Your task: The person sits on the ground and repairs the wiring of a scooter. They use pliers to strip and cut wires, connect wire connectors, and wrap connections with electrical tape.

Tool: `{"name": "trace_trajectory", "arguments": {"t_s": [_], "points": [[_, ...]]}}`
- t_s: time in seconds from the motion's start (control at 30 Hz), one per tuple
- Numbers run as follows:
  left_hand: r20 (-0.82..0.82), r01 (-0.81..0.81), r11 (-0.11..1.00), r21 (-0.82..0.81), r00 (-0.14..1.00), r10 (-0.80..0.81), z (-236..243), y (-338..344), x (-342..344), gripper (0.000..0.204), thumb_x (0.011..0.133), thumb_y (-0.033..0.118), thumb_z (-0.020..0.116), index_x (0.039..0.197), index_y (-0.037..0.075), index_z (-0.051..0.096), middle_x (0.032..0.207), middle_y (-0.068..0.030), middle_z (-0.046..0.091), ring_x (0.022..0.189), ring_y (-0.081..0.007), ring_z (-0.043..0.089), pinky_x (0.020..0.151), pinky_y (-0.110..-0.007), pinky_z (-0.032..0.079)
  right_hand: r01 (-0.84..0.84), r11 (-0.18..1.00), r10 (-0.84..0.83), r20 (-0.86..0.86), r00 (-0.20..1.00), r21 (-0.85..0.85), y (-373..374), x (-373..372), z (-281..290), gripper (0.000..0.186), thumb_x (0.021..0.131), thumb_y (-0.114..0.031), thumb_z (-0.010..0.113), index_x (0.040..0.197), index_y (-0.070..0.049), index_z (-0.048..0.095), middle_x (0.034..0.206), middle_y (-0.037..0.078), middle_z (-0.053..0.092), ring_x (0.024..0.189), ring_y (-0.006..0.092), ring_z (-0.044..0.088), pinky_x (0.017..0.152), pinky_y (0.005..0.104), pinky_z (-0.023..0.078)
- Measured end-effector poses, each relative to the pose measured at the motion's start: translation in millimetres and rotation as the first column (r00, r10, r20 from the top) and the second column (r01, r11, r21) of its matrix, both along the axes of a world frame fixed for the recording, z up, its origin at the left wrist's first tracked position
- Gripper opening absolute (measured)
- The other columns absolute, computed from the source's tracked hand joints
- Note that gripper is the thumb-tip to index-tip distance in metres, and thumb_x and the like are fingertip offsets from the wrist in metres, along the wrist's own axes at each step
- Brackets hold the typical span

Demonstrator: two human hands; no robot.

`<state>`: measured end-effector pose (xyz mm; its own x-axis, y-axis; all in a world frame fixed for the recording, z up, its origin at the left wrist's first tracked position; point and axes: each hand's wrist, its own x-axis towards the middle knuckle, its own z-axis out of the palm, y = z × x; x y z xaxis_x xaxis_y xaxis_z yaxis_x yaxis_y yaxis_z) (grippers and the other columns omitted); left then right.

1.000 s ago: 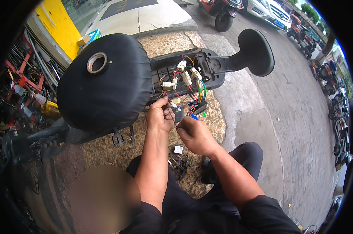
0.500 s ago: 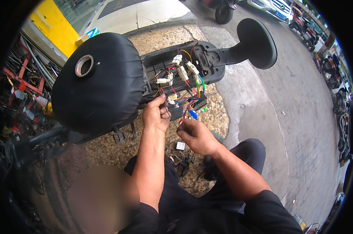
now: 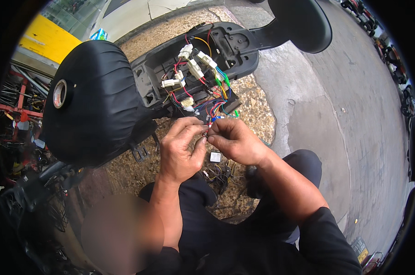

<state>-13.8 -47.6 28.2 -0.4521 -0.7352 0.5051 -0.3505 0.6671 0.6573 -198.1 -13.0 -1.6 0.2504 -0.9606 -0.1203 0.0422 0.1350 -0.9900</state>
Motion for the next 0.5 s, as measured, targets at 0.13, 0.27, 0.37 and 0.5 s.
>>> {"name": "trace_trajectory", "arguments": {"t_s": [0.13,0.27,0.37,0.5], "points": [[0.065,0.029,0.997,0.069,0.997,-0.033,-2.4,-1.1,-0.7,0.018,0.072,-0.005,0.071,0.089,0.002,0.067,0.093,-0.0112,0.066,0.083,-0.0284,0.069,0.07,-0.036,0.055,0.01,0.999,-0.01,-0.006,1.0,-0.035,0.7,-2.4,-1.4,0.011,0.09,-0.009,0.062,0.089,0.002,0.063,0.071,0.002,0.058,0.07,0.0075,0.05,0.062,0.0296,0.044],[0.135,0.034,0.996,0.082,0.99,-0.044,-0.5,-1.0,2.1,0.018,0.072,-0.006,0.07,0.087,0.003,0.067,0.089,-0.0115,0.065,0.079,-0.0282,0.067,0.067,-0.036,0.054,0.022,0.998,-0.02,-0.043,0.999,0.066,5.8,7.6,-6.4,0.014,0.092,-0.011,0.061,0.087,0.002,0.061,0.07,0.001,0.057,0.068,0.0082,0.05,0.061,0.0298,0.044],[0.141,0.039,0.992,0.12,0.988,-0.056,2.0,-0.8,3.8,0.016,0.073,-0.006,0.07,0.085,0.002,0.066,0.087,-0.0112,0.063,0.076,-0.0281,0.066,0.065,-0.036,0.053,-0.009,0.97,-0.028,0.149,0.988,0.243,11.2,7.5,-7.0,0.015,0.095,-0.012,0.061,0.089,0.001,0.06,0.067,0.0,0.053,0.063,0.0058,0.049,0.056,0.0248,0.042],[0.109,0.023,0.975,0.22,0.993,-0.048,4.6,-0.2,7.6,0.014,0.073,-0.008,0.068,0.083,0.001,0.065,0.086,-0.0113,0.063,0.074,-0.0262,0.064,0.063,-0.034,0.05,0.095,0.978,-0.149,0.303,0.941,0.184,17.5,19.0,-6.2,0.013,0.092,-0.011,0.067,0.094,0.0,0.059,0.074,0.001,0.056,0.062,0.0078,0.053,0.052,0.0246,0.043]]}}
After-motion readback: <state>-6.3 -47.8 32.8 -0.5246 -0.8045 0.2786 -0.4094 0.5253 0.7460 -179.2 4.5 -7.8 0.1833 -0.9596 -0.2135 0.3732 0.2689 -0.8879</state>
